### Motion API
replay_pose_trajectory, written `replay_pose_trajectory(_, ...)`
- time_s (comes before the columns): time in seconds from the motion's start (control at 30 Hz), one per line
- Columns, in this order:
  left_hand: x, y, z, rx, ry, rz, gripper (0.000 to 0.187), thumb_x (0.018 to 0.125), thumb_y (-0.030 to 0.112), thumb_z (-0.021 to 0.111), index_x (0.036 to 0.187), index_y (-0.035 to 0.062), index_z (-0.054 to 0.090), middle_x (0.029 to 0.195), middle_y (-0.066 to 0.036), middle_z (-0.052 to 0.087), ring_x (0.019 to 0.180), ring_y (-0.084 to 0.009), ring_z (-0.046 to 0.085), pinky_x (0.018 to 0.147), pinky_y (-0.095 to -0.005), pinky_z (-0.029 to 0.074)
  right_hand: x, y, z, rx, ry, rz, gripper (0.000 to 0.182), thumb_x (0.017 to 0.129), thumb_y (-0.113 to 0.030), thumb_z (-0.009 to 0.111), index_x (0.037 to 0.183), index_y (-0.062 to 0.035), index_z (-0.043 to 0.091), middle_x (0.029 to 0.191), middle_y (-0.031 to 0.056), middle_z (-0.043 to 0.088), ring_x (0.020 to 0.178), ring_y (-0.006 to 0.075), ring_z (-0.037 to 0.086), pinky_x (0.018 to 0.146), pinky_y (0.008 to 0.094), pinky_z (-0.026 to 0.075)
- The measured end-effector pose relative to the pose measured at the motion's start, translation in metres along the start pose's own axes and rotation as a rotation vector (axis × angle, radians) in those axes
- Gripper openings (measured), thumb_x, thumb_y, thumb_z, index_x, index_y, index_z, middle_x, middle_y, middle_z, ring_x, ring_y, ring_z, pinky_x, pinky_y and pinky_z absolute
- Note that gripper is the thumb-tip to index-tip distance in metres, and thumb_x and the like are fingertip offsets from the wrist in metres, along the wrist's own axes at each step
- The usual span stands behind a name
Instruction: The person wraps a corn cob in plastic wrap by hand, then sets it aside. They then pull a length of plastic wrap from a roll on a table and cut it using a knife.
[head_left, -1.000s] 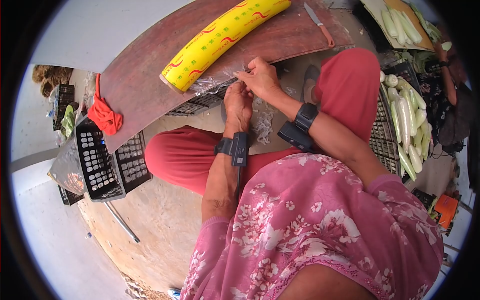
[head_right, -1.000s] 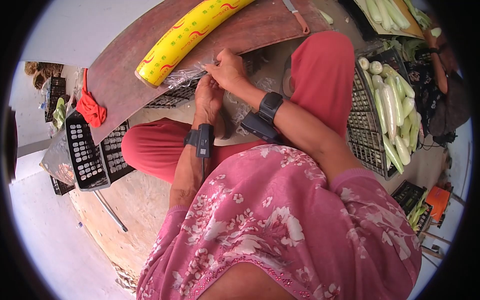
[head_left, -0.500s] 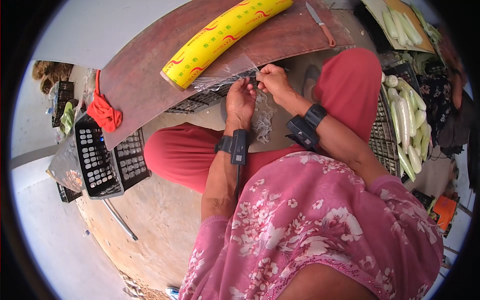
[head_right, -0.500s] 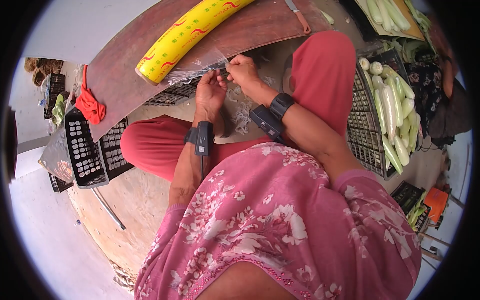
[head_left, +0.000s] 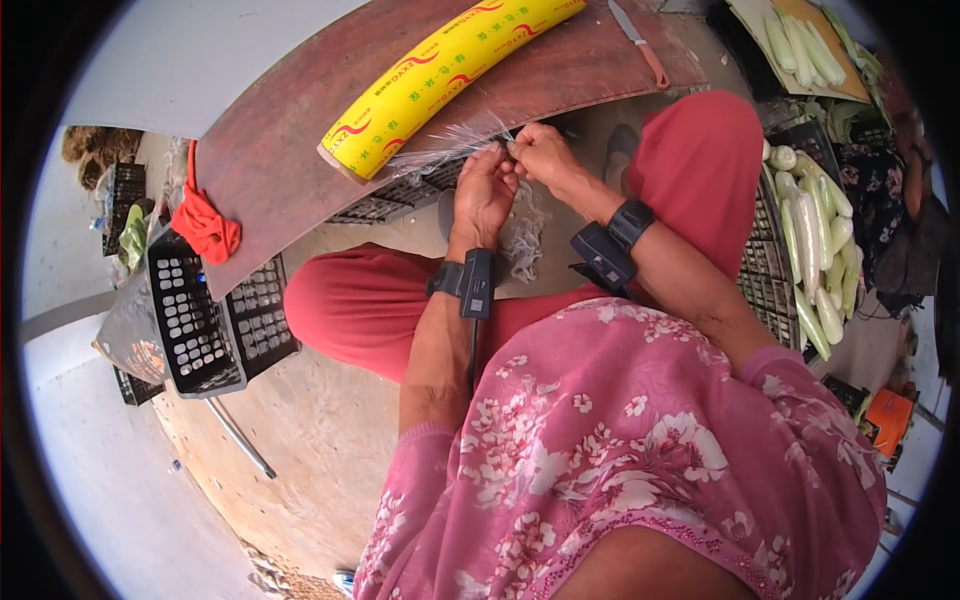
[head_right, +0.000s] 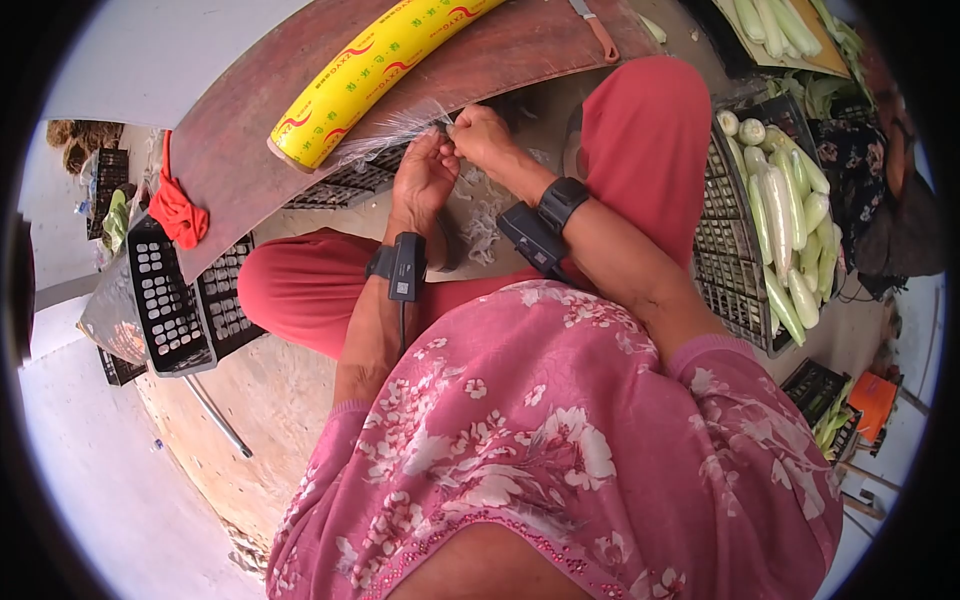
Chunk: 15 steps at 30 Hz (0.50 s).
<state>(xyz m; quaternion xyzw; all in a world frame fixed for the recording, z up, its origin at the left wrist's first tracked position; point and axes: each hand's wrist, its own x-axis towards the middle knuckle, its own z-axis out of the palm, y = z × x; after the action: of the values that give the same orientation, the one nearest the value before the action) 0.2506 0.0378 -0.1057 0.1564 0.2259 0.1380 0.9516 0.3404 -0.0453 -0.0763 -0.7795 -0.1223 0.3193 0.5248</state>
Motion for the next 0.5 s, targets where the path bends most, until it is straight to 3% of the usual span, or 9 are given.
replay_pose_trajectory(0.17, -0.006, -0.002, -0.001, -0.084, 0.081, 0.032, 0.006, 0.085, 0.007, 0.059, 0.089, 0.0066, 0.055, 0.080, -0.002, 0.058, 0.067, -0.0118, 0.052, 0.057, -0.0232, 0.043, -0.003, -0.002, -0.002, -0.038, -0.022, 0.004, 0.009, 0.085, -0.011, 0.055, 0.078, -0.0046, 0.055, 0.071, 0.0030, 0.058, 0.059, 0.0100, 0.054, 0.050, 0.0263, 0.043)
replay_pose_trajectory(0.37, -0.009, 0.008, -0.005, -0.232, 0.179, 0.128, 0.006, 0.086, 0.006, 0.056, 0.090, 0.0030, 0.055, 0.081, -0.004, 0.060, 0.064, -0.0128, 0.052, 0.056, -0.0242, 0.043, 0.002, 0.005, 0.000, 0.029, 0.018, -0.007, 0.011, 0.079, -0.012, 0.062, 0.073, -0.0033, 0.057, 0.065, 0.0062, 0.059, 0.055, 0.0133, 0.057, 0.049, 0.0294, 0.044)
replay_pose_trajectory(0.5, -0.013, 0.016, -0.012, -0.352, 0.189, 0.128, 0.006, 0.088, 0.007, 0.054, 0.090, 0.0020, 0.053, 0.080, -0.006, 0.060, 0.063, -0.0133, 0.052, 0.055, -0.0245, 0.042, 0.002, 0.002, -0.002, -0.056, -0.028, 0.015, 0.011, 0.086, -0.013, 0.056, 0.078, -0.0054, 0.056, 0.075, 0.0041, 0.061, 0.059, 0.0093, 0.055, 0.050, 0.0251, 0.043)
